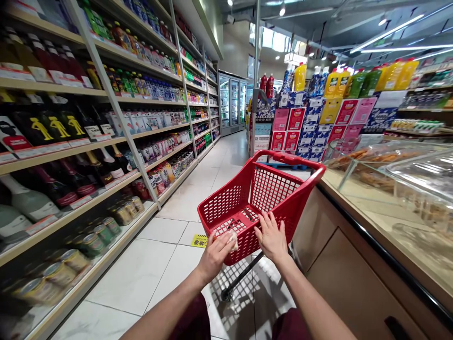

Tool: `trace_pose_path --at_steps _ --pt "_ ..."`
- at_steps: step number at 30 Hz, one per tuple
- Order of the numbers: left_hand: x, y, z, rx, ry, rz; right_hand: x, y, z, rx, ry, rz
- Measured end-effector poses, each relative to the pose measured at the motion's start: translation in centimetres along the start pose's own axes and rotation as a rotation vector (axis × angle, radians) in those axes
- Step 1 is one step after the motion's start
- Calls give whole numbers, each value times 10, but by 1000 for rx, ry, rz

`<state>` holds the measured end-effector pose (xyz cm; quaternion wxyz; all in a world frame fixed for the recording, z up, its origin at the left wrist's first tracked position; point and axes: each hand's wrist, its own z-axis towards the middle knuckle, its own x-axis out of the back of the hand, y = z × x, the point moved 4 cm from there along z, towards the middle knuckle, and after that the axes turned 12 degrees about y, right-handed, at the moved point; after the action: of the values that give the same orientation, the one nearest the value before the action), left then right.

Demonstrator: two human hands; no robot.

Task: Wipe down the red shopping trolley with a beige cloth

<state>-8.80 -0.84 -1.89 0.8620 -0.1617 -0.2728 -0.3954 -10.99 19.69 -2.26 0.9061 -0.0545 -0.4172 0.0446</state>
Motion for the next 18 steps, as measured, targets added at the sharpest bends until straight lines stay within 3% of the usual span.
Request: trace_pose_path --at_steps 3,6,9,11,15,18 --pt "5 -9 -8 61 0 10 9 5 -8 -24 -2 21" --pt "-10 -5 -2 134 20 35 10 -15 -18 83 -43 131" --pt "-31 4 12 30 -16 -29 8 -30 -22 109 -75 246" --pt "-37 -4 20 3 -39 -32 7 -27 -21 71 -49 302" --pt "-36 -30 25 105 -21 51 7 -13 -22 -17 39 387" --pt "-42 -23 20 78 -21 28 6 -2 -30 -231 150 366"
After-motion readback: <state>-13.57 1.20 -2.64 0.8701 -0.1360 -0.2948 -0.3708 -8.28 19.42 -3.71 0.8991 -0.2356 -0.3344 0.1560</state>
